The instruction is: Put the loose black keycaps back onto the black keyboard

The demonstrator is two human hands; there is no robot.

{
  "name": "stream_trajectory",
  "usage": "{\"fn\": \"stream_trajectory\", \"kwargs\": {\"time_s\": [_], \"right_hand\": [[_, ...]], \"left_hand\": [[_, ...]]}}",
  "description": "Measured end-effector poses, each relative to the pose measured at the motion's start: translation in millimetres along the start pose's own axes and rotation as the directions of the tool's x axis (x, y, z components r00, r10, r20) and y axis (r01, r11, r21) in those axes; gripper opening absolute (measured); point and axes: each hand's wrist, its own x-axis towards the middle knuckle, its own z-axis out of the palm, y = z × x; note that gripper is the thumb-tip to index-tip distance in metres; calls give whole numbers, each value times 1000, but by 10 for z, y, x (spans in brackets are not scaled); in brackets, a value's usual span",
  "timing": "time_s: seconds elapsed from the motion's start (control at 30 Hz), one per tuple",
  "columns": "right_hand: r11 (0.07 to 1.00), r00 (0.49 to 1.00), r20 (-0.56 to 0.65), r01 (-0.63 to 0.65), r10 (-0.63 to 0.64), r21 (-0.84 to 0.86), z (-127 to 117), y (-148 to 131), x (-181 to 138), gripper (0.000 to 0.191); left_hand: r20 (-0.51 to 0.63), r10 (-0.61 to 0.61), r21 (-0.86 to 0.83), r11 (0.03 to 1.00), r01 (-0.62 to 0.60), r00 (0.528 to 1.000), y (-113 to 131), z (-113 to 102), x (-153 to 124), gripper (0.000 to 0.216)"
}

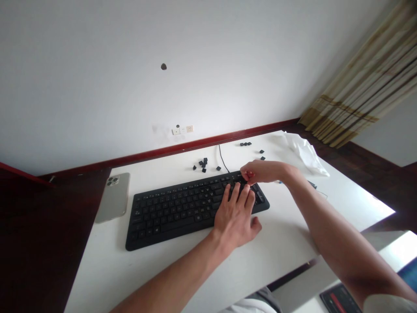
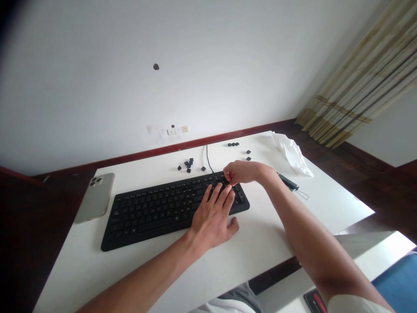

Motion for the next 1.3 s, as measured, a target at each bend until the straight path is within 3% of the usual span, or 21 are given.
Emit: {"fn": "stream_trajectory", "kwargs": {"time_s": [0.1, 0.2, 0.23, 0.3, 0.37, 0.6, 0.73, 0.83, 0.97, 1.17, 1.3], "right_hand": [[983, 990, 18, 138, -141, 120, -74, 73, -22, 14], [971, 969, -190, 188, -158, 148, -81, 183, 50, 20], [976, 940, -317, 174, -125, 132, -61, 226, 98, 21], [989, 829, -558, 116, -42, 97, 6, 311, 215, 20], [993, 720, -694, 75, 12, 95, 95, 376, 340, 19], [990, 555, -830, 76, 59, 121, 307, 425, 640, 20], [998, 464, -885, -61, 36, 9, 356, 478, 739, 37], [982, 435, -900, -185, 36, -50, 382, 536, 803, 53], [966, 409, -909, -258, 84, -27, 357, 602, 883, 50], [971, 443, -894, -236, 71, -40, 240, 667, 976, 43], [972, 439, -894, -233, 89, -18, 240, 716, 996, 47]], "left_hand": [[-16, -4, 9, 1000, 4, 1000, 14, 66, -27, 69], [-11, -8, 13, 1000, 8, 1000, 19, 101, -47, 71], [-3, -5, 12, 1000, 5, 1000, 16, 99, -48, 71], [15, 9, 11, 1000, -9, 1000, 5, 75, -44, 70], [31, 29, 10, 1000, -29, 999, -7, 40, -35, 68], [52, 28, 31, 999, -30, 998, -4, 18, -30, 71], [39, 24, 17, 1000, -25, 999, 5, 65, -53, 72], [16, 29, 16, 999, -30, 999, 9, 85, -66, 73], [18, 26, 20, 999, -26, 1000, 20, 88, -66, 72], [17, 38, 35, 999, -38, 999, 14, 91, -78, 73], [13, 44, 57, 997, -45, 999, 3, 90, -85, 75]]}}
